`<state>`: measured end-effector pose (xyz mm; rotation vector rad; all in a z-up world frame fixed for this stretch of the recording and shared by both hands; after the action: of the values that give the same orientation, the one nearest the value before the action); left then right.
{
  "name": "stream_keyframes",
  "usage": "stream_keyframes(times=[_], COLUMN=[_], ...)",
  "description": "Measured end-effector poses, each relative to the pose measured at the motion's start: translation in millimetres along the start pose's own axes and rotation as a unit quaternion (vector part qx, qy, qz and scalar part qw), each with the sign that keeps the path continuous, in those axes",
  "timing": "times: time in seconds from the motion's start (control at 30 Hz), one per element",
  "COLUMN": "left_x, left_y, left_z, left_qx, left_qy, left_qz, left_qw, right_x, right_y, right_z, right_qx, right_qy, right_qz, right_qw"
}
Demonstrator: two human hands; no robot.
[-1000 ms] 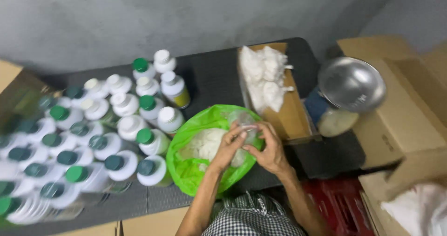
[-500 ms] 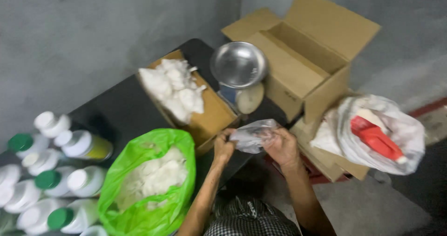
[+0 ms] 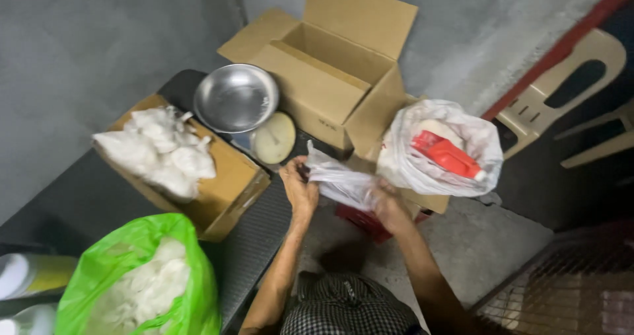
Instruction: Measuring and bagging white powder into small plastic bags using a scoop and a scale.
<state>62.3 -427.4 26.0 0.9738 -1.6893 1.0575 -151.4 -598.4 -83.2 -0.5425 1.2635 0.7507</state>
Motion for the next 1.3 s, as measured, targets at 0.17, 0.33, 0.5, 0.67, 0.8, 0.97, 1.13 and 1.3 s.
stream_keyframes(times=[0.17,0.33,0.5,0.67,0.8,0.97,1.13,1.3], left_x=[-47.7,-93.1,-30.8,-54.0,4.9,-46.4,-47.1,-44.4], left_y=[33.4,59.5,30.5,-20.4,-41.3,-51.0,-76.7,-65.3], left_z=[69.2,152.8,169.2,206.5,188.3,234.7,255.1,285.1], left_qx=[-0.114,-0.247,-0.235,-0.368,-0.434,-0.457,-0.41,-0.398], left_qy=[-0.066,0.426,0.563,0.635,0.25,0.13,0.408,0.532], left_qz=[0.061,-0.384,-0.46,-0.297,-0.127,-0.082,-0.342,-0.405], left_qw=[0.989,0.781,0.645,0.611,0.857,0.876,0.741,0.628], right_x=[-17.8,48.8,-43.7,-63.8,-69.4,-64.5,-111.0,-93.1], right_y=[-15.4,-27.5,-5.8,-52.4,-99.3,-126.5,-99.5,-98.8], right_z=[-52.5,-125.7,-63.2,-58.4,-87.2,-89.5,-73.2,-97.2], right_qx=[0.076,0.133,0.044,-0.026,0.058,0.123,0.144,0.141], right_qy=[-0.34,-0.363,-0.209,0.056,-0.32,-0.324,-0.129,0.228], right_qz=[0.096,0.147,0.165,0.084,0.08,0.07,0.034,-0.035], right_qw=[0.933,0.911,0.963,0.995,0.942,0.935,0.981,0.963])
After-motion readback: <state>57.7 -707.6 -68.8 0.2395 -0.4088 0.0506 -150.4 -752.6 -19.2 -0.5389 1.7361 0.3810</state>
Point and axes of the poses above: each hand's wrist, its own y-axis away from the middle knuckle, its own z-axis out of the palm, x = y × z, the point moved 9 cm from there along -y, towards the middle knuckle, and after that the axes turned 2 degrees about -z, right-handed, at the moved point
